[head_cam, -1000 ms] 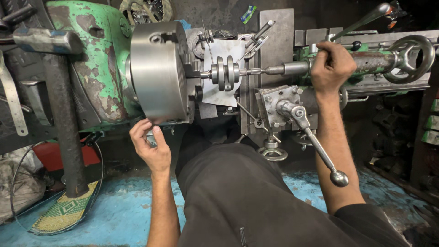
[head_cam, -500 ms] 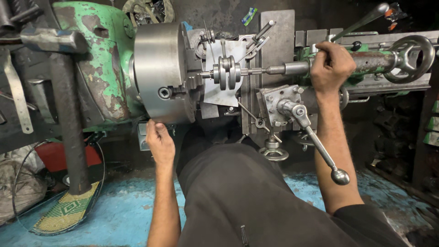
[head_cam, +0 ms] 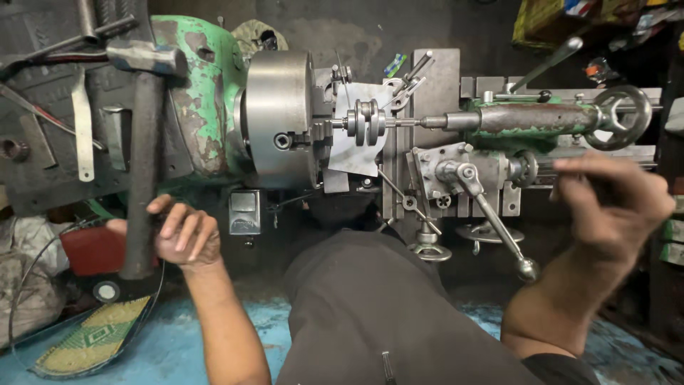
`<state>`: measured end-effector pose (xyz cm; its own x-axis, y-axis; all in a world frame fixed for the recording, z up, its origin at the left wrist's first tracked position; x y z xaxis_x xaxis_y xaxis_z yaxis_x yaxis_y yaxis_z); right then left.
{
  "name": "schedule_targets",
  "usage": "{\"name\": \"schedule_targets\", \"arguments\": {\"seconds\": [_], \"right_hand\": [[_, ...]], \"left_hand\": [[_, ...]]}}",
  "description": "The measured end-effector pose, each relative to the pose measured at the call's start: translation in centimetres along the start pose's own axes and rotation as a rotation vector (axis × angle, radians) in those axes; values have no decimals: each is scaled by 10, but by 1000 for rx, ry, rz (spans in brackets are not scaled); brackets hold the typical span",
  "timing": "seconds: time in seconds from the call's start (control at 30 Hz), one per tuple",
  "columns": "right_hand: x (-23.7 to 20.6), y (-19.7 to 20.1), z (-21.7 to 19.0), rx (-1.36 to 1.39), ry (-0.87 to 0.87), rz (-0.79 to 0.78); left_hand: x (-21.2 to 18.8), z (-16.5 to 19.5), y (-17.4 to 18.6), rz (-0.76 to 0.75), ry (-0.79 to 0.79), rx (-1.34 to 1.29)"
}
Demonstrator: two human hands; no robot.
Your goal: The person operates a metal lathe, repeatedly tapping the chuck with a hammer while adjusting the tailstock and engaging the machine. The person uses both hands to control the lathe and hammer, and the workpiece remains mounted in the chuck throughout.
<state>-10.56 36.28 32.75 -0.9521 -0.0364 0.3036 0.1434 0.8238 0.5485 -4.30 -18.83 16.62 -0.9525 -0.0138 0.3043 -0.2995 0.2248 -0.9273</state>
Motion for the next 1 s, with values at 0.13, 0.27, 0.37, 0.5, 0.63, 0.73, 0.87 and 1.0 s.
{"name": "schedule_targets", "arguments": {"seconds": [0.13, 0.27, 0.37, 0.5, 0.63, 0.73, 0.87, 1.0], "right_hand": [[-22, -12, -75, -136, -27, -82], [-34, -53, -119, -103, 237, -646], [-44, -90, -134, 35, 236, -815], [-48, -157, -140, 294, 30, -562], [-44, -201, -144, 704, 206, -446], [-39, -211, -123, 1307, -126, -370], [-40, -179, -85, 762, -210, -78], [-59, -175, -44, 383, -454, -133]], "left_hand": [[1, -5, -17, 80, 240, 94], [-4, -20, -20, 354, 370, 490], [-6, -47, -25, 313, 429, 511], [-18, -105, -34, 63, 740, 416], [-28, -179, -25, -106, 1166, 277], [-19, -206, -17, -319, 1394, 537], [38, -187, -16, -497, 840, 1702], [87, -148, -39, -295, -254, 2265]]}}
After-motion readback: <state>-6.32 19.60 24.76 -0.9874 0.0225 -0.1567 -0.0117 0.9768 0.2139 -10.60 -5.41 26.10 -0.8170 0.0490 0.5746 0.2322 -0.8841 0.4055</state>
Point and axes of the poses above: each hand's wrist, its own x-axis towards the middle knuckle, its own y-axis out of the back of the hand, z = x × y, the point moved 5 cm from there along x, towards the middle knuckle, and after that the axes turned 8 degrees about -x, right-handed, at the moved point
